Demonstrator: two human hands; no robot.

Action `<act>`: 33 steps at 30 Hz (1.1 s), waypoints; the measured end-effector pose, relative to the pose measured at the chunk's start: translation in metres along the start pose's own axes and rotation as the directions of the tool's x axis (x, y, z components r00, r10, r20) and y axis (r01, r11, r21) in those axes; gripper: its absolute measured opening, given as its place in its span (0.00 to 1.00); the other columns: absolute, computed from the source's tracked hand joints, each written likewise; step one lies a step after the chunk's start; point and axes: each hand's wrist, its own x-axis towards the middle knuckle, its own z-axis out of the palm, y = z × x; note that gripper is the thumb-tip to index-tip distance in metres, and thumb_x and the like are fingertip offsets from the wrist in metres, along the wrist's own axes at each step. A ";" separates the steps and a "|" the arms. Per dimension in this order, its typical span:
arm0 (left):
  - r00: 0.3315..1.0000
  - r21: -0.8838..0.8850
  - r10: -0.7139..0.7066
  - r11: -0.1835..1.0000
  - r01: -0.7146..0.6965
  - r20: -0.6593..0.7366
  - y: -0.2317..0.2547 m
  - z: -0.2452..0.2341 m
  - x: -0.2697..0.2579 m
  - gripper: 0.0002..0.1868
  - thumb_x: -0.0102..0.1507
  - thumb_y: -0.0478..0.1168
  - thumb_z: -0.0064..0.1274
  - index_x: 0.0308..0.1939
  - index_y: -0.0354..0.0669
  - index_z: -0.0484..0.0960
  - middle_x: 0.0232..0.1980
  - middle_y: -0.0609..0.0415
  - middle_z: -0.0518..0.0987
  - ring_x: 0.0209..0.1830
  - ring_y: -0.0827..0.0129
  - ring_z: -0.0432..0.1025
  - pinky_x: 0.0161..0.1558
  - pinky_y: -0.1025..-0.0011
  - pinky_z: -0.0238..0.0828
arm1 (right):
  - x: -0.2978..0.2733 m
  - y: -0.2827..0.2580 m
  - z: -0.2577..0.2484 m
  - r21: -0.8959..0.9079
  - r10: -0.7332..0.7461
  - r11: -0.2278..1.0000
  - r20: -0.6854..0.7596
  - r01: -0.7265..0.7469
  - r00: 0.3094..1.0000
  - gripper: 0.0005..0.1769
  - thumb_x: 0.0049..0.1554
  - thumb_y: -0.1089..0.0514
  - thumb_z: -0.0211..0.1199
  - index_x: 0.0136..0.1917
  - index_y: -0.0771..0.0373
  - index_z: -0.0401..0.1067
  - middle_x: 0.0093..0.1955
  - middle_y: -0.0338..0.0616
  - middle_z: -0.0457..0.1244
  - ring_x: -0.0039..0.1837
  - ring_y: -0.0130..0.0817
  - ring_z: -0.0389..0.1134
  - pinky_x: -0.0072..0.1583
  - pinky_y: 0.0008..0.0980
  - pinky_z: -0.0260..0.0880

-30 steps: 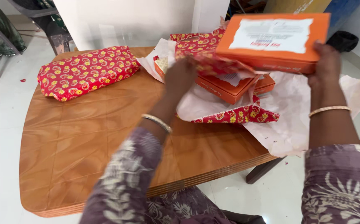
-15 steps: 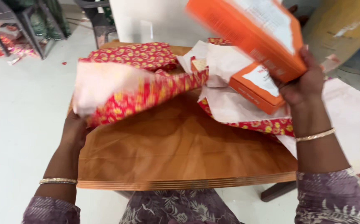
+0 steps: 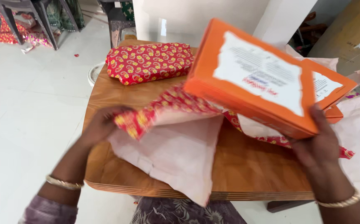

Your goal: The person wraps rectangular boxes with red floral wrapping paper and white tissue paper on a wooden table. They fold the paper around each box, smooth the edges, and stack the finished wrapped gifts.

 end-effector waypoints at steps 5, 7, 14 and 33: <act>0.851 -0.168 -0.217 0.974 0.154 -0.478 -0.018 -0.059 0.055 0.14 0.69 0.43 0.58 0.54 0.37 0.84 0.47 0.55 0.84 0.43 0.74 0.76 0.47 0.72 0.75 | -0.006 -0.035 0.002 -0.075 -0.059 0.995 0.019 0.060 0.998 0.34 0.69 0.45 0.46 0.82 0.64 0.51 0.81 0.51 0.56 0.79 0.48 0.60 0.73 0.56 0.61; 0.793 -0.093 -0.149 0.989 0.117 -0.591 -0.029 -0.076 0.084 0.17 0.68 0.47 0.61 0.52 0.37 0.83 0.45 0.55 0.85 0.40 0.74 0.77 0.45 0.72 0.76 | -0.007 -0.036 0.006 -0.070 -0.044 0.997 -0.011 0.043 0.999 0.34 0.69 0.45 0.46 0.81 0.64 0.52 0.80 0.52 0.57 0.77 0.49 0.60 0.72 0.56 0.62; 0.583 0.079 -0.166 0.925 0.371 -0.796 -0.096 -0.070 0.143 0.19 0.64 0.48 0.64 0.46 0.33 0.86 0.39 0.49 0.85 0.37 0.64 0.77 0.44 0.64 0.73 | 0.006 0.020 0.030 -0.193 -0.026 0.981 0.009 0.027 1.000 0.33 0.64 0.52 0.52 0.79 0.56 0.49 0.73 0.43 0.57 0.72 0.43 0.62 0.66 0.56 0.67; 0.831 0.239 -0.547 0.798 0.553 -0.100 -0.024 -0.015 -0.130 0.43 0.65 0.72 0.37 0.80 0.59 0.62 0.83 0.51 0.58 0.79 0.56 0.53 0.63 0.44 0.57 | -0.033 0.150 0.070 -0.283 0.637 0.743 0.022 -0.607 0.770 0.39 0.58 0.48 0.56 0.80 0.46 0.48 0.75 0.43 0.57 0.69 0.33 0.62 0.65 0.40 0.66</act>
